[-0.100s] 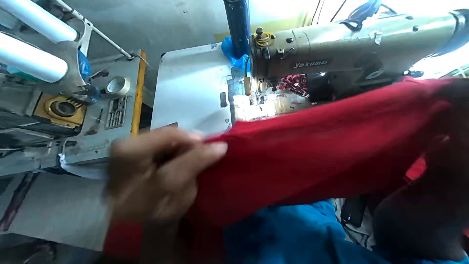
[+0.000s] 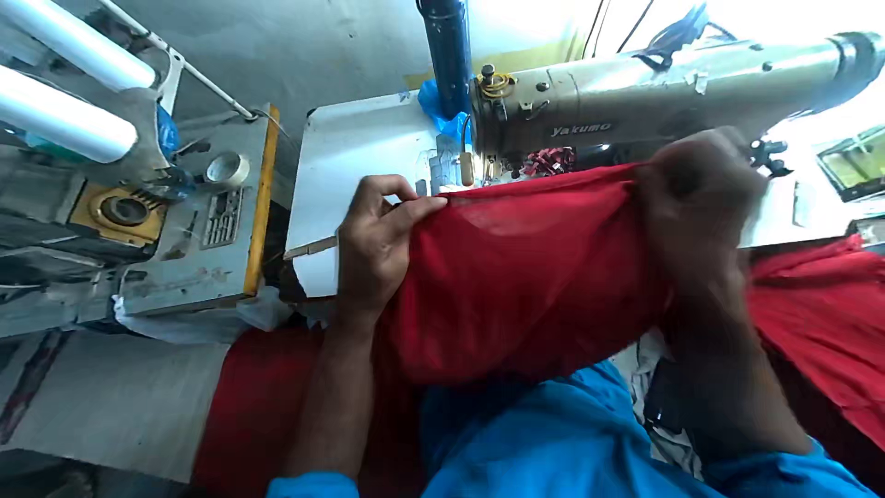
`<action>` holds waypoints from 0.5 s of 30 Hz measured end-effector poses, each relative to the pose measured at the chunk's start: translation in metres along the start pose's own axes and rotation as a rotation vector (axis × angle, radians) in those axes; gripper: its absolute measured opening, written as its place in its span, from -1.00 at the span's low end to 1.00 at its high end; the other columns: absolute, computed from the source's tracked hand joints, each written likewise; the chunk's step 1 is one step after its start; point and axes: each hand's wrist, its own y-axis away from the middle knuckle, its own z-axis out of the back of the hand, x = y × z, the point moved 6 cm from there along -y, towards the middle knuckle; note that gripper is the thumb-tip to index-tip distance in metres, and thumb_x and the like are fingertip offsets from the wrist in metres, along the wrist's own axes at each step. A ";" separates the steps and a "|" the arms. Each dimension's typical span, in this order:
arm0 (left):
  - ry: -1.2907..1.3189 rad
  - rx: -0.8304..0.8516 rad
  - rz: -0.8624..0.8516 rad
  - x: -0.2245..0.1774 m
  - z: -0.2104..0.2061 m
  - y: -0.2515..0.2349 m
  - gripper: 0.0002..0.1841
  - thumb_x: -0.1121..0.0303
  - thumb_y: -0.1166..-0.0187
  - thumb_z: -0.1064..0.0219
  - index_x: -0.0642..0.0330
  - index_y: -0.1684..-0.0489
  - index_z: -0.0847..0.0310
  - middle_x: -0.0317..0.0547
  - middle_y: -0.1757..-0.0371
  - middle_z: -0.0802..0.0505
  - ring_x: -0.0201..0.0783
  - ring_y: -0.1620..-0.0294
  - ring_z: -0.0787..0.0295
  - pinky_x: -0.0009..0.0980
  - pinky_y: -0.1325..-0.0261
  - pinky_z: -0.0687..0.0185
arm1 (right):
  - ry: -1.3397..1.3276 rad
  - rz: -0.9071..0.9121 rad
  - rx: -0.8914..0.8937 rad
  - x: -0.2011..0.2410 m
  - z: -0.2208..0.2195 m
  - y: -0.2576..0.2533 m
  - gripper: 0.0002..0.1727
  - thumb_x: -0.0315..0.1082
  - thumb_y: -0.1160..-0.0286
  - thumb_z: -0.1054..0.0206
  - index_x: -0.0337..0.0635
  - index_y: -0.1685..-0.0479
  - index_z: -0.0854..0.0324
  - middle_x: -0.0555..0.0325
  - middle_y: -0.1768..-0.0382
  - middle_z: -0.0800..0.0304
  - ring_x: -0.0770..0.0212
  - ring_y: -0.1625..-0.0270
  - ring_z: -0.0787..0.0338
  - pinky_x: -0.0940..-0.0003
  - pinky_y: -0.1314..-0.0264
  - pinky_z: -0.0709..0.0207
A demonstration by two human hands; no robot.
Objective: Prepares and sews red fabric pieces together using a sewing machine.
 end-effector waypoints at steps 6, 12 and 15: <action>-0.253 0.327 0.290 0.118 -0.118 0.046 -0.58 0.49 -0.67 -0.21 -0.32 -0.24 -0.84 -0.09 -0.26 -0.76 -0.06 0.03 -0.83 0.00 0.16 -0.81 | 0.259 -0.159 0.270 -0.065 -0.160 0.015 -0.81 -0.34 -0.61 -0.27 -0.21 -0.05 -0.64 -0.24 -0.07 -0.74 -0.31 0.17 -0.83 -0.32 0.29 -0.68; -0.267 0.317 0.290 0.116 -0.118 0.053 -0.55 0.51 -0.67 -0.22 -0.35 -0.29 -0.82 -0.11 -0.24 -0.76 -0.10 0.07 -0.82 -0.04 0.23 -0.77 | 0.156 -0.111 0.213 -0.043 -0.138 0.022 -0.61 -0.46 -0.51 -0.37 -0.12 -0.32 -0.64 -0.19 -0.33 -0.62 -0.20 0.18 -0.84 -0.19 0.32 -0.74; -0.278 0.319 0.265 0.113 -0.119 0.056 -0.56 0.53 -0.65 -0.25 -0.27 -0.30 -0.81 -0.09 -0.22 -0.75 -0.09 0.08 -0.80 -0.06 0.25 -0.75 | 0.018 0.044 0.216 -0.024 -0.143 0.027 -0.65 -0.53 -0.50 -0.35 -0.18 -0.26 -0.72 -0.15 -0.29 -0.69 -0.11 0.03 -0.85 -0.07 0.16 -0.77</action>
